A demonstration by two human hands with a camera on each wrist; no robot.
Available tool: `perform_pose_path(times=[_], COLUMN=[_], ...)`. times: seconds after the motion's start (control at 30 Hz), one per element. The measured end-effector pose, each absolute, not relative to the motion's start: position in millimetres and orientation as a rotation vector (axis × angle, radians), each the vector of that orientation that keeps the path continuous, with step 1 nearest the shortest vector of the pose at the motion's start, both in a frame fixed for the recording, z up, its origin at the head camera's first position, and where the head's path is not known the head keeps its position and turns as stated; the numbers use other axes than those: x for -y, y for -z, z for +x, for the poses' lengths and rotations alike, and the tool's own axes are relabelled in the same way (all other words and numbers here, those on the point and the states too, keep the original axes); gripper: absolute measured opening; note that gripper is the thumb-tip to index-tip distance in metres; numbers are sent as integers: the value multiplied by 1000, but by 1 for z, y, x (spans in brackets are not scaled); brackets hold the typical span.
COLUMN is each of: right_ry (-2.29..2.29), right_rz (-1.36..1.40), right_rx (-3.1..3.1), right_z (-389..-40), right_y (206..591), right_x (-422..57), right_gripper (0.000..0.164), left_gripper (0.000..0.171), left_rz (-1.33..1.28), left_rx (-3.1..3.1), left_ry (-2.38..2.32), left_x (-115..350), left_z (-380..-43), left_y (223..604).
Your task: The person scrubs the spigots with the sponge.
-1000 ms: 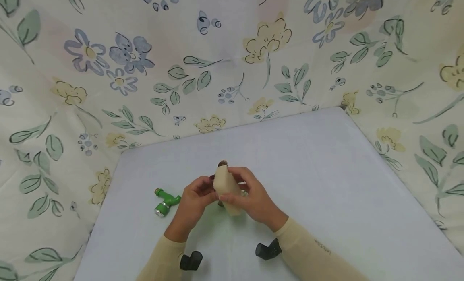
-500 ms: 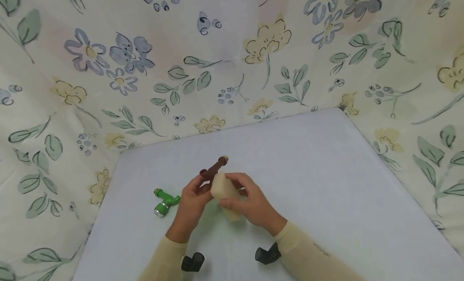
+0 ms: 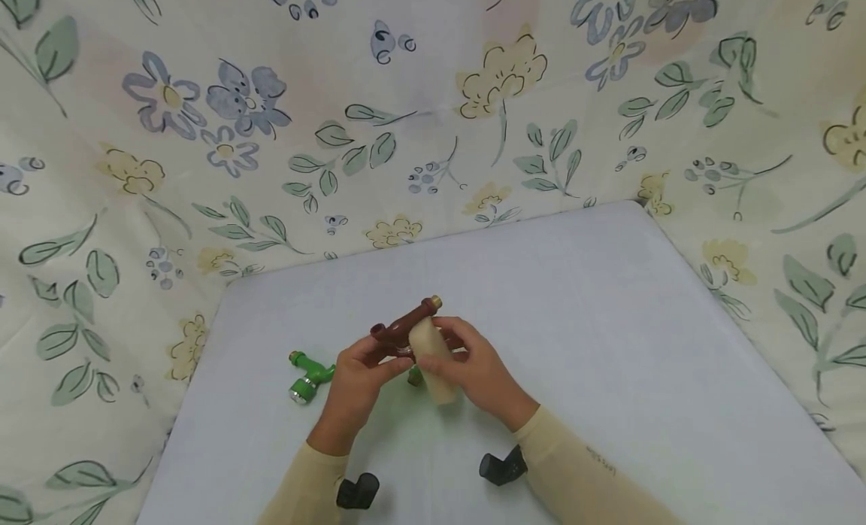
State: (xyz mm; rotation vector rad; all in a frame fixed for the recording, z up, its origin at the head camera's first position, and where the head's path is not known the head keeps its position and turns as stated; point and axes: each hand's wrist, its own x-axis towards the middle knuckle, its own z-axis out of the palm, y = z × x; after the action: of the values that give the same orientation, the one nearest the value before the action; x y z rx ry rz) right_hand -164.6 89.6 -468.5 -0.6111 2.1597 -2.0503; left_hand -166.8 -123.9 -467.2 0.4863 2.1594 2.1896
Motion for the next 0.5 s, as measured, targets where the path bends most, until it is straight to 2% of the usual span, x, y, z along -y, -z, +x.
perform_pose_path(times=[0.23, 0.5], right_ry=[2068, 2061], right_rz=[-557, -585], right_rx=[-2092, -2111], right_z=[-163, -166], right_y=[459, 478], right_x=[-94, -91], right_gripper=[42, 46], left_gripper=[38, 34], left_rz=[454, 387], left_rx=[-2096, -2155], left_ry=[-2181, -2176], left_x=[124, 123], left_z=[-166, -167], left_y=[465, 464])
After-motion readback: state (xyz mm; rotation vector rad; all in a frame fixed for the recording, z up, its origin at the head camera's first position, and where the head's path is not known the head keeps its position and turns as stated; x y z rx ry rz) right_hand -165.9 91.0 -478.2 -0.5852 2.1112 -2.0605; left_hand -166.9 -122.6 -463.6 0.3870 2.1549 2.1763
